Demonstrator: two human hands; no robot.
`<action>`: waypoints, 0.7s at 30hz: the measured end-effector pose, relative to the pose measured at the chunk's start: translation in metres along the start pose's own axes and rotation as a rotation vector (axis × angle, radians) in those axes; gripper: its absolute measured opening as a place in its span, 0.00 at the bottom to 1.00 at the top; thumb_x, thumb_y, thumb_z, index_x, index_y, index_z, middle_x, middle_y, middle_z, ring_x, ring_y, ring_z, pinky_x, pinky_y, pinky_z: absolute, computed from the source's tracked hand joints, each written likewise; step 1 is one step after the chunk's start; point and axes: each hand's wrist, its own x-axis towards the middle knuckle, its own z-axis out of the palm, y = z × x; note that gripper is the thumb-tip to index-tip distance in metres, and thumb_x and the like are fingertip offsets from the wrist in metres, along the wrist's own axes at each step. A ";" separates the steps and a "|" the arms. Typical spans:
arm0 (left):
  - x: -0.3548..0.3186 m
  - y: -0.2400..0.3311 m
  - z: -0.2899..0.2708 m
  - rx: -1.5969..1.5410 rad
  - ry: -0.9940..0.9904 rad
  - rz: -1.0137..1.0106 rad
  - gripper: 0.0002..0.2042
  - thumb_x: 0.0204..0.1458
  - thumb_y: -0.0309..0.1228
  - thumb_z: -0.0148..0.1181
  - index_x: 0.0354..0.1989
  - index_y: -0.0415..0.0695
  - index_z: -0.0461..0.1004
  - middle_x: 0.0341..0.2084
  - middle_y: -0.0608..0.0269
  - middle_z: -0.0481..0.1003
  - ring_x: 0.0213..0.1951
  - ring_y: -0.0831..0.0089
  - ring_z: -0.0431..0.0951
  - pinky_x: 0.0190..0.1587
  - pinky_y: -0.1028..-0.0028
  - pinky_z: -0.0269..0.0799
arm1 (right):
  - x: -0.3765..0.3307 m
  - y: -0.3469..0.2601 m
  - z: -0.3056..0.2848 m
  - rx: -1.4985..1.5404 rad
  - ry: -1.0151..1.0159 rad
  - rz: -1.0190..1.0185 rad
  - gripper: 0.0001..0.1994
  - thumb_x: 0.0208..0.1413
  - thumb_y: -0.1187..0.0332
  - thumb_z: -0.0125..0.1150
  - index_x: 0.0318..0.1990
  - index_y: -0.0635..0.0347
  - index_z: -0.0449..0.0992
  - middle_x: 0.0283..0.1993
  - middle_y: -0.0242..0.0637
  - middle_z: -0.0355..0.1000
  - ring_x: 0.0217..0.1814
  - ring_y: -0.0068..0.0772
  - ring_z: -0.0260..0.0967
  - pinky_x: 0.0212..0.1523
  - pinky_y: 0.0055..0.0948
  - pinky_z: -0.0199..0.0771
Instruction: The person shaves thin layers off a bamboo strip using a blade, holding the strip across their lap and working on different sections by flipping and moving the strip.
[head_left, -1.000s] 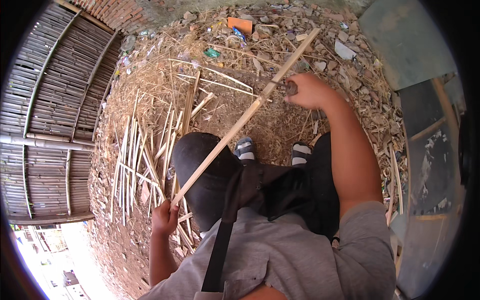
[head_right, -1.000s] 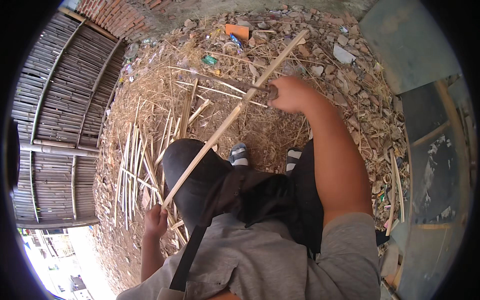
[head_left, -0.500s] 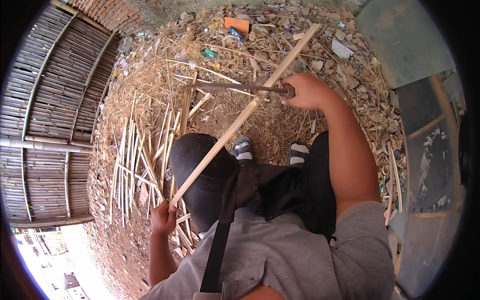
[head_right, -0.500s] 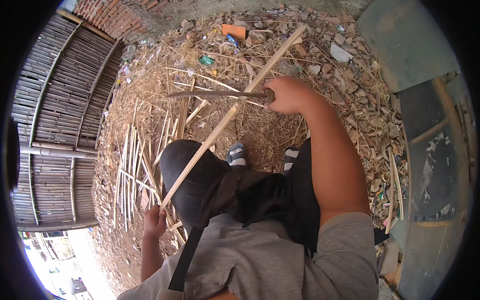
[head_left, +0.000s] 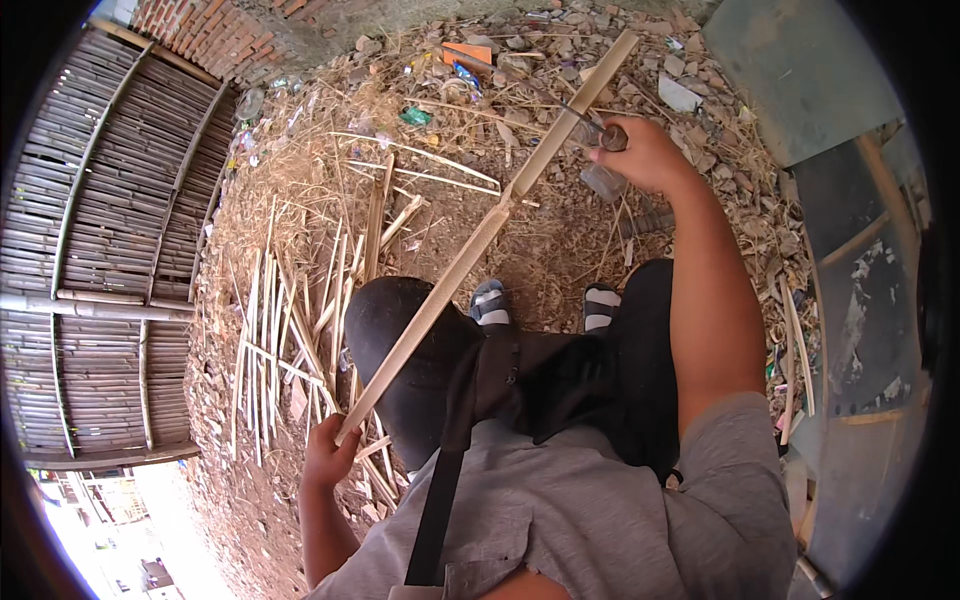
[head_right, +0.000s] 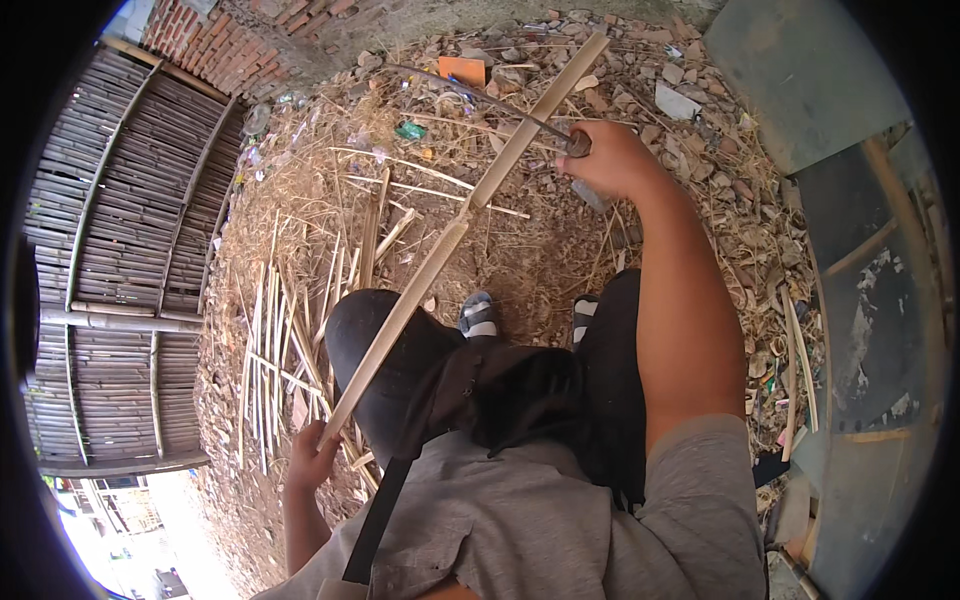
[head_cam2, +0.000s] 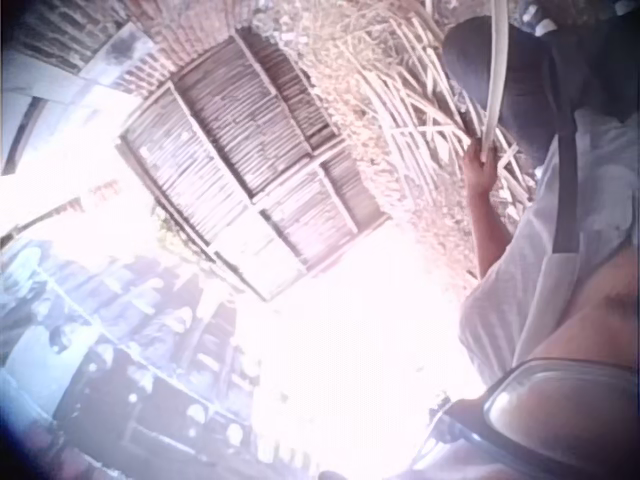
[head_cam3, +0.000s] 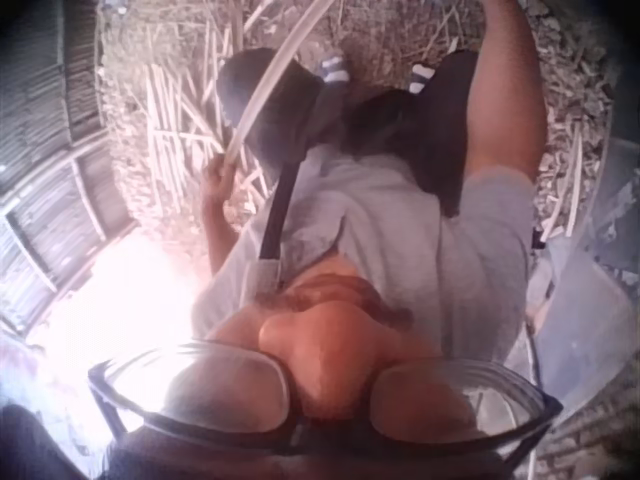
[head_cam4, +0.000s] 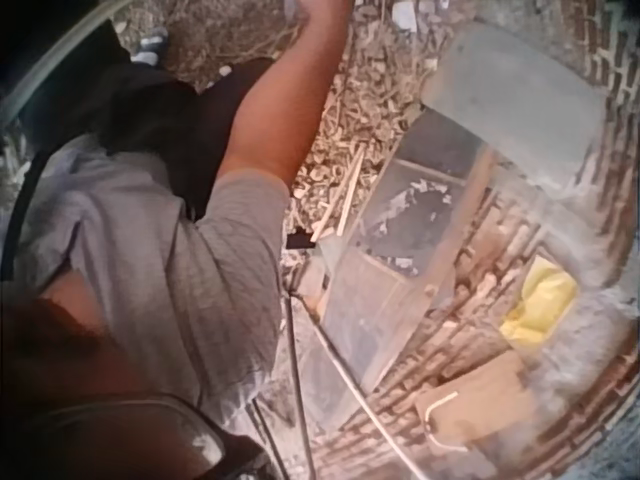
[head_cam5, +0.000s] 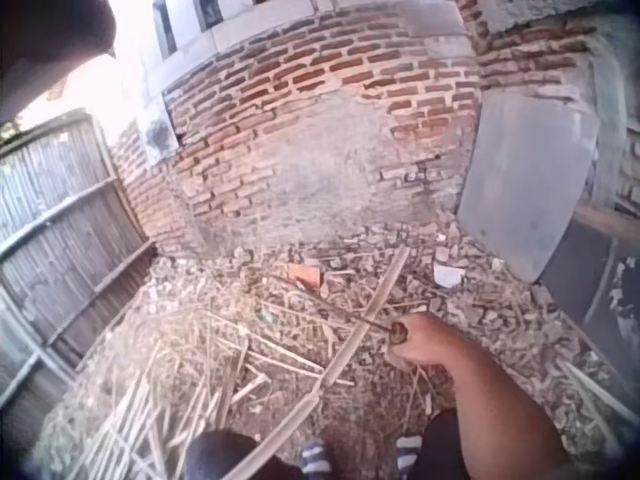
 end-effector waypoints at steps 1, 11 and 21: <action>0.002 0.006 -0.002 -0.094 -0.055 -0.016 0.11 0.59 0.33 0.61 0.39 0.34 0.77 0.25 0.51 0.80 0.28 0.62 0.80 0.33 0.64 0.74 | 0.000 0.002 0.000 0.004 0.002 0.000 0.31 0.51 0.53 0.73 0.59 0.61 0.77 0.51 0.49 0.78 0.52 0.48 0.77 0.53 0.42 0.75; -0.005 0.012 0.007 -0.141 -0.086 -0.151 0.14 0.66 0.37 0.55 0.43 0.37 0.79 0.20 0.61 0.75 0.24 0.74 0.73 0.30 0.70 0.68 | -0.012 -0.019 -0.006 -0.051 -0.048 -0.120 0.24 0.53 0.55 0.72 0.52 0.63 0.79 0.42 0.48 0.79 0.45 0.47 0.78 0.47 0.43 0.75; -0.005 0.038 0.026 0.013 0.045 -0.036 0.12 0.67 0.34 0.50 0.39 0.39 0.77 0.21 0.50 0.75 0.25 0.55 0.77 0.29 0.59 0.69 | -0.044 -0.080 0.036 -0.307 -0.307 -0.363 0.09 0.52 0.61 0.69 0.36 0.54 0.81 0.32 0.41 0.78 0.39 0.47 0.78 0.41 0.48 0.75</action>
